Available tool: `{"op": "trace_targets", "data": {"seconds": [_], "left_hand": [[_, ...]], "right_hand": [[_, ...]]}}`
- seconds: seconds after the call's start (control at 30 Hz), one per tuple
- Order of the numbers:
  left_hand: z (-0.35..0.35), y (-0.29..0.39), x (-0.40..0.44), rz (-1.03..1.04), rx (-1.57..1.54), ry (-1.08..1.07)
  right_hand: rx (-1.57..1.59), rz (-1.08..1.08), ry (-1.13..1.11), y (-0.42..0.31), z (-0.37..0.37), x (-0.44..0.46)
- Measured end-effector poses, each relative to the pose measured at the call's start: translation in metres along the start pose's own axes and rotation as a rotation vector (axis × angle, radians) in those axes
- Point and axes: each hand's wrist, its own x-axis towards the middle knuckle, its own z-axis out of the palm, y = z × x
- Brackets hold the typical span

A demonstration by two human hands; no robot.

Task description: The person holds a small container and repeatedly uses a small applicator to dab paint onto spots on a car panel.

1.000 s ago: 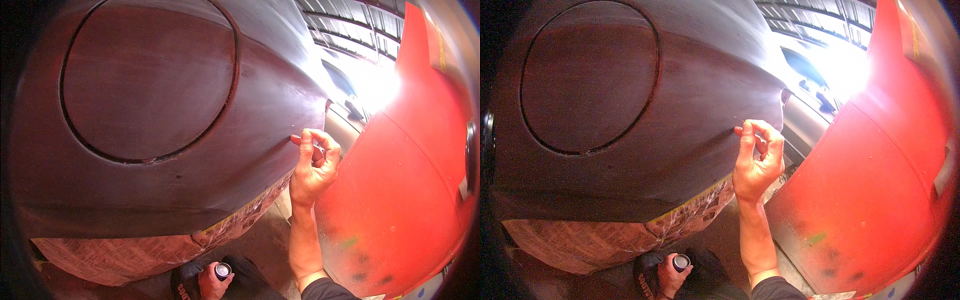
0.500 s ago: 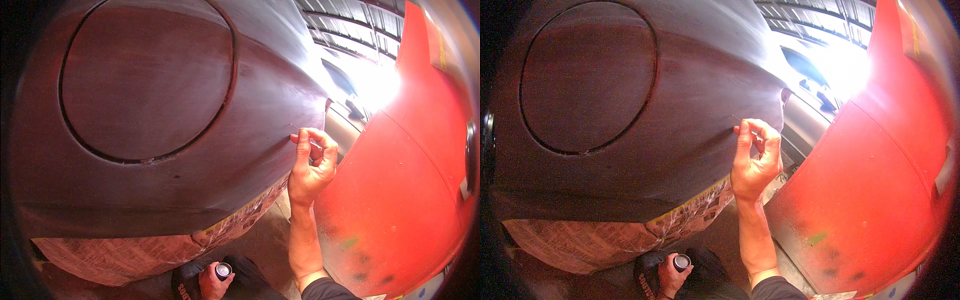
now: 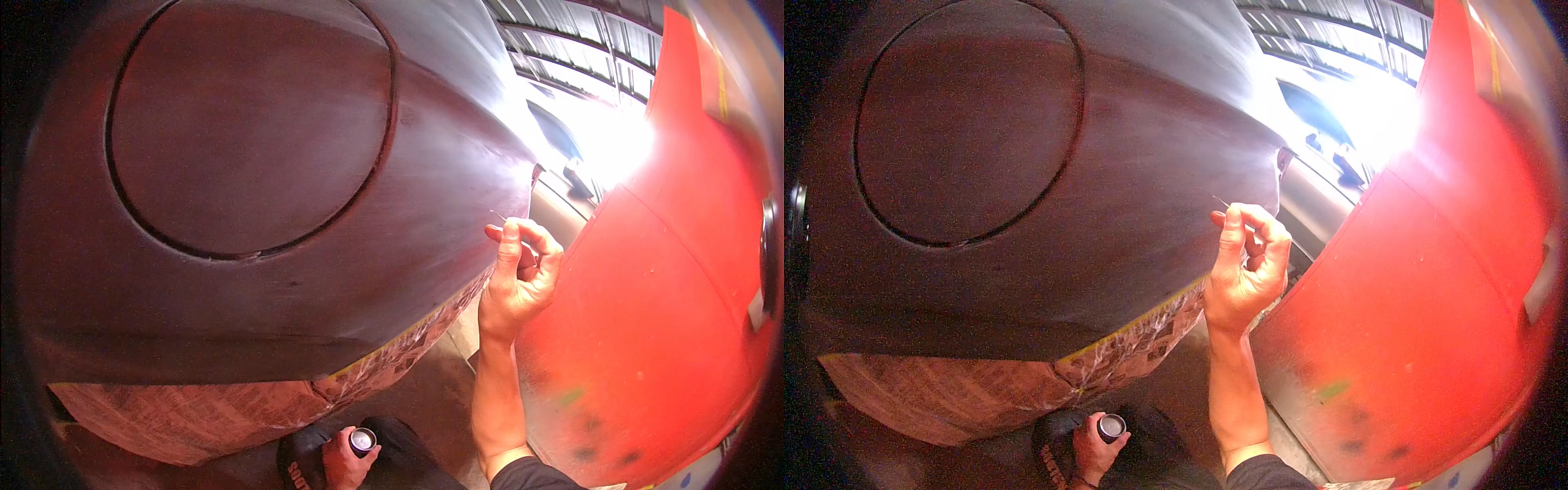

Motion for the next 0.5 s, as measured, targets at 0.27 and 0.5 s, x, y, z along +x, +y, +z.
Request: {"op": "trace_targets", "data": {"seconds": [0.27, 0.5], "left_hand": [[-0.001, 0.001, 0.001, 0.023, 0.031, 0.038], [-0.006, 0.001, -0.001, 0.044, 0.04, 0.021]], "right_hand": [[-0.037, -0.017, -0.048, -0.005, -0.02, -0.026], [-0.239, 0.266, -0.367, -0.01, -0.107, -0.14]]}}
